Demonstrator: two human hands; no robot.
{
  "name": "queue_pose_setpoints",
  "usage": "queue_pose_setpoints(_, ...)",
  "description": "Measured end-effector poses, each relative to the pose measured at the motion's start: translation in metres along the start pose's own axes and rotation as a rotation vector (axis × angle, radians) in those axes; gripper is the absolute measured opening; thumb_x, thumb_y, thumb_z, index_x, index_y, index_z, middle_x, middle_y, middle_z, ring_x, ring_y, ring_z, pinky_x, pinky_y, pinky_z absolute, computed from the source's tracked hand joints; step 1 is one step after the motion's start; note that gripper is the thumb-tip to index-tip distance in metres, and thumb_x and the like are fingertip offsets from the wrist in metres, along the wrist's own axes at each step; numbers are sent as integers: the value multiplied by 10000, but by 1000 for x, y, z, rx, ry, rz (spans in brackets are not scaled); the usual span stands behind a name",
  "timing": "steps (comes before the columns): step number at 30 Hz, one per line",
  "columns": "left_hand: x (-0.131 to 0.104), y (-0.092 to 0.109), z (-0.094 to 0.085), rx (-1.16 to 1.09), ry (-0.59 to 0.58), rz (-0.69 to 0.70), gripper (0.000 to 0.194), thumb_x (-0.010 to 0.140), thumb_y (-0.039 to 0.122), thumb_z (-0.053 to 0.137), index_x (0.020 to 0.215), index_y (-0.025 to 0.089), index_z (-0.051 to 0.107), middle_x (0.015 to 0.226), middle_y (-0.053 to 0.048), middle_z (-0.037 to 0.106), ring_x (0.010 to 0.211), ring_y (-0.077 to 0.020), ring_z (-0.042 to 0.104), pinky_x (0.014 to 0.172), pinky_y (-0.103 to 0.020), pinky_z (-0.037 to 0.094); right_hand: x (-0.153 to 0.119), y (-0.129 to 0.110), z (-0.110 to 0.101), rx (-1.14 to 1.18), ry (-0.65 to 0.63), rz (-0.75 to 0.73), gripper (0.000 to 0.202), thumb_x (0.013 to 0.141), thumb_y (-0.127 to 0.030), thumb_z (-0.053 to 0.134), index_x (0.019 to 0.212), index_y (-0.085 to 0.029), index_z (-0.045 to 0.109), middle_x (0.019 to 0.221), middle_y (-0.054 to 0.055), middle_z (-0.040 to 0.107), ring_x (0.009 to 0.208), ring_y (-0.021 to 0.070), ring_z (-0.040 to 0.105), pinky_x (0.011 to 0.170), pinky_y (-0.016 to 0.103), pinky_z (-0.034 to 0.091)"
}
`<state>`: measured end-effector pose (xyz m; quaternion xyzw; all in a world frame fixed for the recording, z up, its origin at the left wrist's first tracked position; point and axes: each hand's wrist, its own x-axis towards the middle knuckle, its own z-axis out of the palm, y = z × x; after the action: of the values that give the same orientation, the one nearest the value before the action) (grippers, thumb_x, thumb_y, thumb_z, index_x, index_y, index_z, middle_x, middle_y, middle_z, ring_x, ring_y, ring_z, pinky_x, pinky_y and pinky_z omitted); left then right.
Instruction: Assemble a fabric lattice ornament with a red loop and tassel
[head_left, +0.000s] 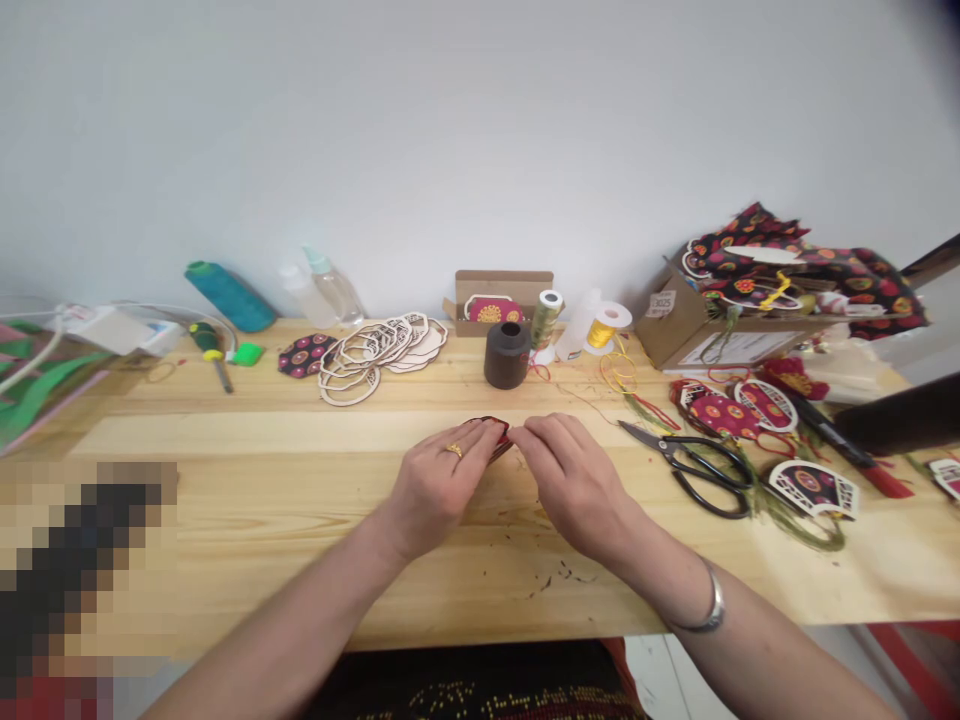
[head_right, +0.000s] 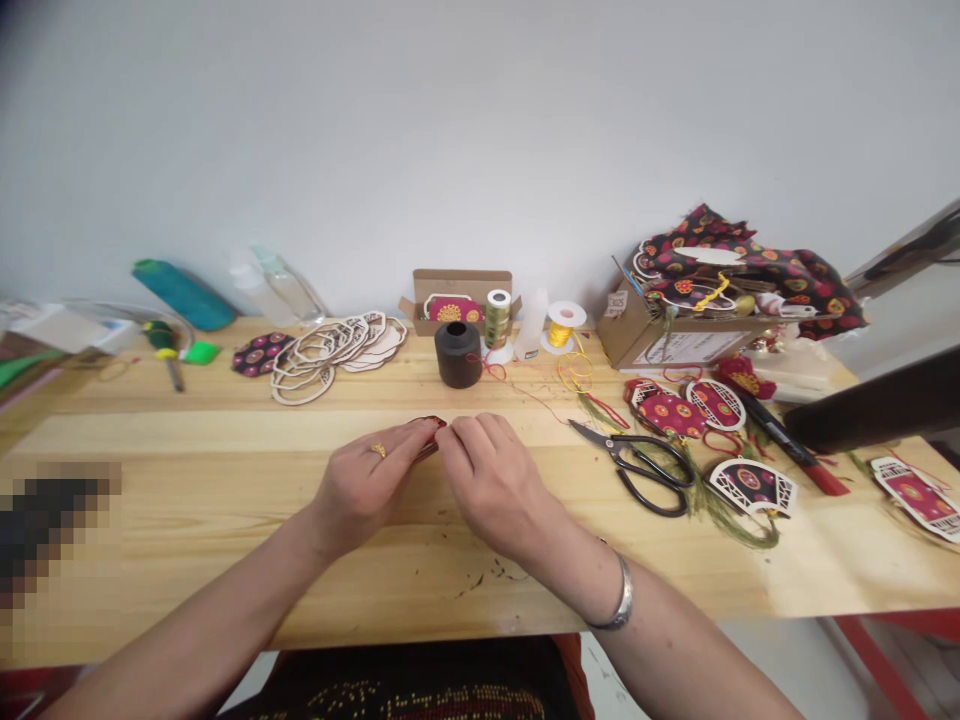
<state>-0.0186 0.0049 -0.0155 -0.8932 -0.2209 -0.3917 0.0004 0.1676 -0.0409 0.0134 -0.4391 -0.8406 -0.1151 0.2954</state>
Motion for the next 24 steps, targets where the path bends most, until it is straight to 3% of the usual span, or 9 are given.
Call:
queue_pose_setpoints(11,-4,-3,2,-25,-15,-37,406,856,88,483,1244,157,581,1147,-150,684,1049,-258,657,917,-405,543,-3,1,1,59,-21,19,276,935,-85,348,1057,-77,595,913,130,637,831,203,546,725,343,482)
queue_pose_setpoints(17,-2,-2,2,126,-13,65,312,880,74,454,1153,45,603,1081,-203,694,1013,-266,669,874,-415,569,-2,1,5,200,66,253,210,947,-187,419,1041,-122,595,942,124,672,845,201,609,726,341,511)
queue_pose_setpoints(24,-2,-1,0,237,-36,113,297,890,92,453,1146,35,594,1106,-211,684,1025,-279,662,873,-433,571,-3,0,8,507,38,417,90,884,-203,565,945,-185,628,850,43,690,761,141,642,681,258,515)
